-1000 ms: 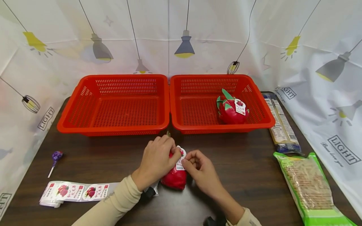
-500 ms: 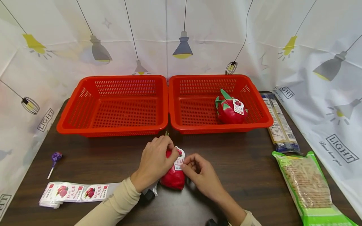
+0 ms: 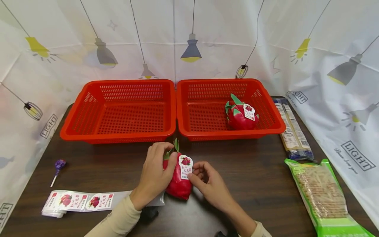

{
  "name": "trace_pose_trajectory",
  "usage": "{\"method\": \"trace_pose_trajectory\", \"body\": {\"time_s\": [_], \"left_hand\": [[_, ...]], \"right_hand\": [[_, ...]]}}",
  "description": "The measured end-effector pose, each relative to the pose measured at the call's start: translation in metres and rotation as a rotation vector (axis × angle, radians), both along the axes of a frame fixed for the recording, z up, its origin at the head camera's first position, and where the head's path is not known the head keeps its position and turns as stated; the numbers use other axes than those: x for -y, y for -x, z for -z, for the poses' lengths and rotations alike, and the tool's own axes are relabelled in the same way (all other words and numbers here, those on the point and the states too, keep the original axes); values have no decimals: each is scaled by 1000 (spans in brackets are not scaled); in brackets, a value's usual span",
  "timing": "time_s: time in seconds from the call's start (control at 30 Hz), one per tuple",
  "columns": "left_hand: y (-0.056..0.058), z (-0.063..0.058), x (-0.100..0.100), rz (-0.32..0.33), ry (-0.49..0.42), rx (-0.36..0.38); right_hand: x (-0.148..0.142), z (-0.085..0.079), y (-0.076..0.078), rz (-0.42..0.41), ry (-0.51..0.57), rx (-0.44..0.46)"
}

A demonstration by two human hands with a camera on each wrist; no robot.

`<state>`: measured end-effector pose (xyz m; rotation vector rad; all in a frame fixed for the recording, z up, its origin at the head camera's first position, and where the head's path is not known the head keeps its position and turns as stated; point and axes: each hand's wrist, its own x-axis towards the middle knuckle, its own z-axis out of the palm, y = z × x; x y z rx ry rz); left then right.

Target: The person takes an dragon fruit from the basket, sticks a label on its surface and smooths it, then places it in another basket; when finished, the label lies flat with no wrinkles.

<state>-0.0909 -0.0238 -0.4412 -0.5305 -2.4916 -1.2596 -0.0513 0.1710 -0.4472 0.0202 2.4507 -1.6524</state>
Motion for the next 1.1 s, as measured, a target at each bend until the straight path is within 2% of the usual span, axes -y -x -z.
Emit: {"method": "trace_pose_trajectory", "body": {"time_s": [0.07, 0.17, 0.23, 0.3, 0.37, 0.47, 0.63, 0.8, 0.87, 0.93, 1.1], "left_hand": [[-14, -2, 5, 21, -28, 109], [-31, -1, 7, 64, -20, 290], [-37, 2, 4, 79, -11, 376], [-38, 7, 1, 77, -30, 425], [-37, 12, -3, 61, -65, 442], [-34, 17, -5, 35, -100, 425], [-30, 21, -4, 24, -95, 393], [-29, 21, 2, 9, -158, 457], [-30, 20, 6, 0, -204, 503], [-32, 20, 11, -2, -258, 555], [-38, 15, 23, 10, -368, 652]], "right_hand": [[-1, -1, 0, -13, -1, 8], [-3, -4, 0, -31, -4, 11], [-5, -5, -1, -49, -3, 6], [-6, -6, -2, -70, -8, 1], [-6, -5, -3, -88, 0, 2], [-5, -4, -4, -95, 6, 5], [-4, -3, -4, -100, 34, -3], [-14, -3, -2, -123, 108, -38], [-28, -5, 1, -77, 176, -63], [-48, -9, 6, 18, 300, -86], [-113, -24, 24, 332, 748, -105]]}}
